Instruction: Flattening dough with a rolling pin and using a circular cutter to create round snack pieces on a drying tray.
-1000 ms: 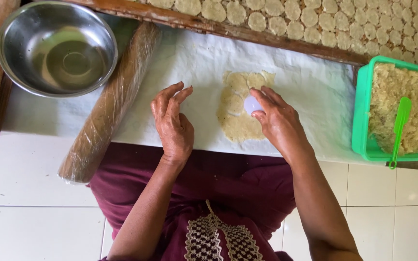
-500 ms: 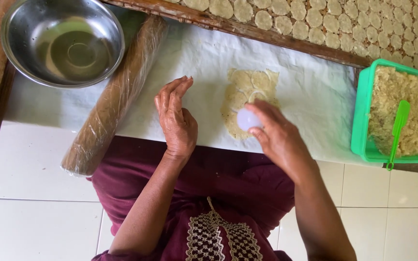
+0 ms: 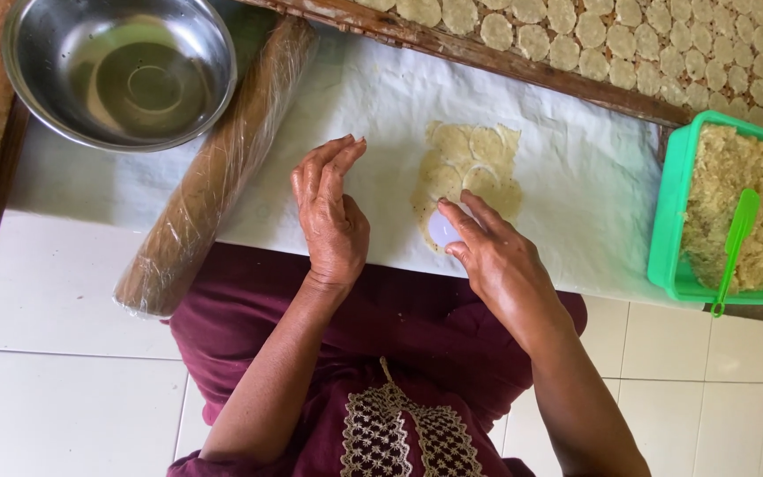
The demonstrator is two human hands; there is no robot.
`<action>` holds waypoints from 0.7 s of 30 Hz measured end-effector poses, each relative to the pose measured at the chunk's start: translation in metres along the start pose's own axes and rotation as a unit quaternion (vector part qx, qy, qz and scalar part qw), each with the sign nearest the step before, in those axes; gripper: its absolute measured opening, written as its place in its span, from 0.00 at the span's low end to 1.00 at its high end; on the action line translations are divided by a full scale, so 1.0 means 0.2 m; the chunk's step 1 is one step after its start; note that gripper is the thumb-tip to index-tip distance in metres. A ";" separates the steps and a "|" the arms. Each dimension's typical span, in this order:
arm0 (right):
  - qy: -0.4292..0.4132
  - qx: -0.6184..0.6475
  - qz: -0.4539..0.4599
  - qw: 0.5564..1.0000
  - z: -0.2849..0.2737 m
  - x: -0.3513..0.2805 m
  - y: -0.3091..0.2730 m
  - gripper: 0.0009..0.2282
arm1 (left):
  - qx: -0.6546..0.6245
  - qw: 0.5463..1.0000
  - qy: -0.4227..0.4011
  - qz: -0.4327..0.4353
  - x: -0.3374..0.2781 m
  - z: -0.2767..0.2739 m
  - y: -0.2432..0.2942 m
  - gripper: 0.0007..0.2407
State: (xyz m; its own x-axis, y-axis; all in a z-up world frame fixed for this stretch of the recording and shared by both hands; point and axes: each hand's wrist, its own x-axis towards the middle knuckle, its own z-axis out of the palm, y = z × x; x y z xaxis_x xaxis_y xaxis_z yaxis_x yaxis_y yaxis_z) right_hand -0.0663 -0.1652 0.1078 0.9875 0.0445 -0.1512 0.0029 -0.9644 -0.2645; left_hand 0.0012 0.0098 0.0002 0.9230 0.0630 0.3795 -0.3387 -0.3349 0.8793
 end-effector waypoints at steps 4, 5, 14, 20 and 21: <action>0.005 0.010 0.010 1.000 0.00 0.01 0.00 0.20 | -0.002 1.000 -0.003 -0.005 0.00 0.00 0.01 0.32; 0.006 0.001 0.010 1.000 0.01 0.00 -0.01 0.21 | -0.005 1.000 -0.005 -0.008 -0.01 0.00 0.02 0.32; 0.015 0.045 -0.010 0.999 0.01 0.00 0.03 0.20 | 0.013 1.000 0.001 0.009 0.01 0.01 0.01 0.31; 0.004 0.029 0.006 1.000 -0.01 0.01 -0.02 0.21 | 0.013 1.000 -0.001 0.016 0.01 0.00 0.01 0.31; -0.012 0.030 0.025 0.999 0.00 0.01 -0.02 0.21 | 0.015 1.000 -0.001 0.018 0.02 0.01 0.00 0.31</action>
